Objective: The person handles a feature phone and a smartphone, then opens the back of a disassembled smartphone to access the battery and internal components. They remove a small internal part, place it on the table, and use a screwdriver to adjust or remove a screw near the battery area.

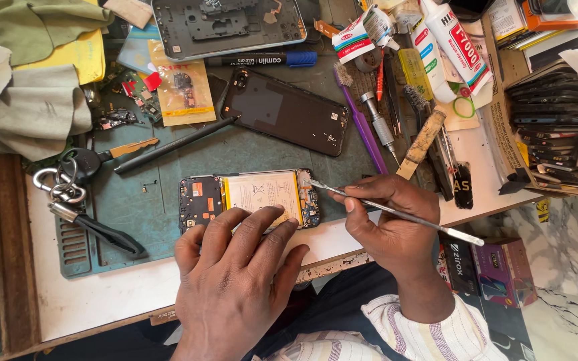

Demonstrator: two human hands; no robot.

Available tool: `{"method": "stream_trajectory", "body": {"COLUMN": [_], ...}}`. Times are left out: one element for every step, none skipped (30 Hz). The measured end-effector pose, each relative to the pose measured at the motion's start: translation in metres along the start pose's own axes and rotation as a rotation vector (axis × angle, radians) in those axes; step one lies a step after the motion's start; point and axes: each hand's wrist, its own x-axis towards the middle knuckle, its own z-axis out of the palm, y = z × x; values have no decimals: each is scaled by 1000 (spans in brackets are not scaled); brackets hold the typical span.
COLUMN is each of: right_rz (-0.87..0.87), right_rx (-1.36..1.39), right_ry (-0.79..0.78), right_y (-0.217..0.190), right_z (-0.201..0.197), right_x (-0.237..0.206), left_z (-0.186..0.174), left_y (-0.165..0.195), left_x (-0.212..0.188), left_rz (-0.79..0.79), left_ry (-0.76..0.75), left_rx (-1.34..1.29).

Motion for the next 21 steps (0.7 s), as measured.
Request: {"method": "stream_trajectory", "body": {"right_rz": [-4, -8, -13, -19, -26, -42, -58, -73, -80, -86, -92, -92, -93, -92, -94, -97, -99, -99, -99, -100, -101], "right_rx": [20, 37, 41, 46, 50, 12, -25, -63, -60, -57, -54, -50, -45, -40, -49, -57, -68, -76, -83, -91, -86], "right_ry": [1, 3, -1, -4, -8, -10, -13, -15, -19, -23, -26, -30, -34, -38, -40, -43, -45, -52, -59, -66, -68], "right_y": [0, 0, 0, 0, 0, 1, 1, 1, 1, 1, 1, 1, 2, 2, 1, 1, 1, 1, 0, 0, 0], "right_z": [1, 0, 0, 0, 0, 0, 0, 0, 0, 0, 0, -1, -1, 0, 0, 0, 0, 0, -1, -1, -1], "right_x": [0, 1, 1, 1, 1, 1, 1, 1, 1, 1, 1, 1, 2, 2, 2, 2, 2, 2, 2, 3, 3], "left_z": [0, -1, -1, -1, -2, -2, -3, -3, -3, -3, -3, -3, -3, -3, -3, -3, -3, -3, -3, -3, -3], "left_y": [0, 1, 1, 1, 2, 2, 2, 2, 3, 3, 3, 3, 3, 2, 2, 2, 2, 2, 1, 1, 1], "left_x": [0, 1, 1, 1, 1, 1, 1, 1, 1, 1, 1, 1, 1, 1, 1, 0, 0, 0, 0, 0, 0], "left_rz": [0, 3, 7, 10, 11, 13, 15, 13, 12, 11, 10, 9, 8, 11, 13, 15, 17, 19, 20, 19, 17], "left_ry": [3, 3, 3, 3, 6, 8, 10, 10, 9, 8, 4, 1, -3, -2, -1, 1, -1, -3, -5, -5, -5], "left_rx": [6, 10, 15, 20, 25, 29, 34, 33, 32, 30, 30, 28, 28, 28, 28, 29, 29, 31, 32, 29, 26]}}
